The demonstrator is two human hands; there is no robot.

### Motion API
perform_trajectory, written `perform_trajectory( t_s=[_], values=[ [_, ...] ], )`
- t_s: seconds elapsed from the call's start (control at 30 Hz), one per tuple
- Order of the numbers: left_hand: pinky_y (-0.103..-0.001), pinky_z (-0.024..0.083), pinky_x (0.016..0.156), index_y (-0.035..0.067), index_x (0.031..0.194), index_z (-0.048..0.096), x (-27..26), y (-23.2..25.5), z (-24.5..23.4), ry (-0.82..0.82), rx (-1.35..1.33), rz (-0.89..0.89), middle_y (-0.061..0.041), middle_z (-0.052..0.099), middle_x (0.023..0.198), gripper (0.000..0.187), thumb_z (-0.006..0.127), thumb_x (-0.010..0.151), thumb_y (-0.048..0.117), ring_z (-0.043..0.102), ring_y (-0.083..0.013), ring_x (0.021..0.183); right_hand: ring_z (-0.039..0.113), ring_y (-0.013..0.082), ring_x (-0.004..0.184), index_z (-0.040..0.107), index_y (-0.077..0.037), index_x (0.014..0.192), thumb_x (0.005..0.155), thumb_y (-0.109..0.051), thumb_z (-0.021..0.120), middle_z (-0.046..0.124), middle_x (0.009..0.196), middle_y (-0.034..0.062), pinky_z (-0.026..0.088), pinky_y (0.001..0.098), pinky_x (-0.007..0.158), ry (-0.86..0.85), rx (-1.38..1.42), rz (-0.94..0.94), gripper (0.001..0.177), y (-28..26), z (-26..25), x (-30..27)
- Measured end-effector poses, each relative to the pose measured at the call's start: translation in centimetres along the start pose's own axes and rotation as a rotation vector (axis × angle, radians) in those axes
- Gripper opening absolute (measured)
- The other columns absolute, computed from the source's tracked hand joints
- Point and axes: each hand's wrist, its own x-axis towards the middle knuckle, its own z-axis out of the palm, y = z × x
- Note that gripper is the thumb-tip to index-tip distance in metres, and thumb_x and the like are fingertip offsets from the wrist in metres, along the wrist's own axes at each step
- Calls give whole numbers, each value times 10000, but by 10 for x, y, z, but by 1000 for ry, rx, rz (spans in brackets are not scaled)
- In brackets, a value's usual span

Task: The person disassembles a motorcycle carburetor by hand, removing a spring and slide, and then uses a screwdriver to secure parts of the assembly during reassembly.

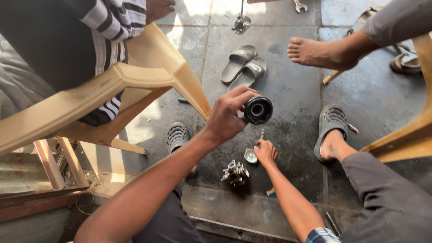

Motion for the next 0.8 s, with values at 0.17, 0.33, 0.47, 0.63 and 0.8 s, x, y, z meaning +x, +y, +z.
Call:
perform_trajectory(
  t_s=[0.17,0.33,0.47,0.63,0.8],
  values=[
    [-334,598,711,58,1064,717,-5,-2,-3,-42,82,3,-56,729,1041,333,830,756,0,745,-211,885,740,261,724,744,-158,982,784,-139,775,744,779,10,567,444,659,109,407,20,202,-8,-31,2],
    [-357,609,733,80,1044,691,0,4,-10,2,173,132,-54,729,1057,294,819,784,29,738,-231,890,637,147,600,508,-20,1076,934,-6,624,619,755,35,537,275,525,264,1122,-305,183,-66,-129,20],
    [-430,541,658,47,1008,680,9,25,-17,91,254,51,-99,702,943,327,871,750,109,706,-298,789,640,131,631,650,-20,1033,1038,-120,643,644,759,50,556,280,591,376,1151,-509,101,-116,-269,-8],
    [-414,545,703,40,927,646,15,28,-7,220,173,58,-121,702,866,292,842,713,75,702,-280,773,703,161,722,673,30,1084,1086,-152,712,716,869,109,613,295,646,347,975,-932,186,-165,-405,-46],
    [-338,575,792,22,967,687,5,28,-5,325,-111,22,-104,745,893,195,814,829,75,739,-196,822,728,162,833,641,53,1175,1080,-69,762,734,962,134,636,280,755,222,874,-945,197,-178,-450,-69]
  ],
)
